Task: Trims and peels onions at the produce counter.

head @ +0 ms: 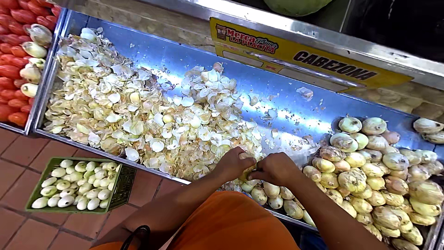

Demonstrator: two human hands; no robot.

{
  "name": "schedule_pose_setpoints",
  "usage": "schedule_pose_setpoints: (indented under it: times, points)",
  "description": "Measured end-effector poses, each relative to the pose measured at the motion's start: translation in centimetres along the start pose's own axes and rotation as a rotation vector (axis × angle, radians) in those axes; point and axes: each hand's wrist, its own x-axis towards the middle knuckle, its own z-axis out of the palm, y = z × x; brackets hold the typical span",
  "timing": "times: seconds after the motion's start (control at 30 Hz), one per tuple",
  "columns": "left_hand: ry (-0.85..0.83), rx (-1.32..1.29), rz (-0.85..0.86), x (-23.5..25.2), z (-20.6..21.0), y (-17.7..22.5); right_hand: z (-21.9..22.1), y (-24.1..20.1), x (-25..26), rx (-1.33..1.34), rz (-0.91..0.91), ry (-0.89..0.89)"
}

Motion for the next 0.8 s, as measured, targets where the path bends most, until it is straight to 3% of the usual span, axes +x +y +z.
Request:
schedule_pose_setpoints:
  times: [0.2, 0.33, 0.43, 0.57, 0.7, 0.8]
  points:
    - [0.053, -0.012, -0.066, 1.9, 1.4, -1.0, 2.3, 1.7, 0.6, -0.071, -0.178, 0.176]
    - [0.268, -0.538, -0.198, 6.3, 1.4, -3.1, 3.2, 1.5, -0.3, -0.029, -0.203, 0.084]
    - [0.166, -0.799, -0.192, 5.9, -1.3, -1.4, 2.9, 2.3, -0.9, 0.032, -0.040, 0.001]
    - [0.068, -0.691, -0.084, 2.6, -1.4, 0.3, 1.0, 4.6, -2.3, 0.148, 0.078, 0.088]
    - [0.085, -0.582, -0.045, 1.7, 0.2, 0.2, 0.0, 5.0, -3.3, -0.028, 0.132, 0.230]
    - [0.112, -0.482, -0.024, 1.2, 1.1, 0.4, -1.1, 5.4, -3.1, -0.086, 0.120, 0.218]
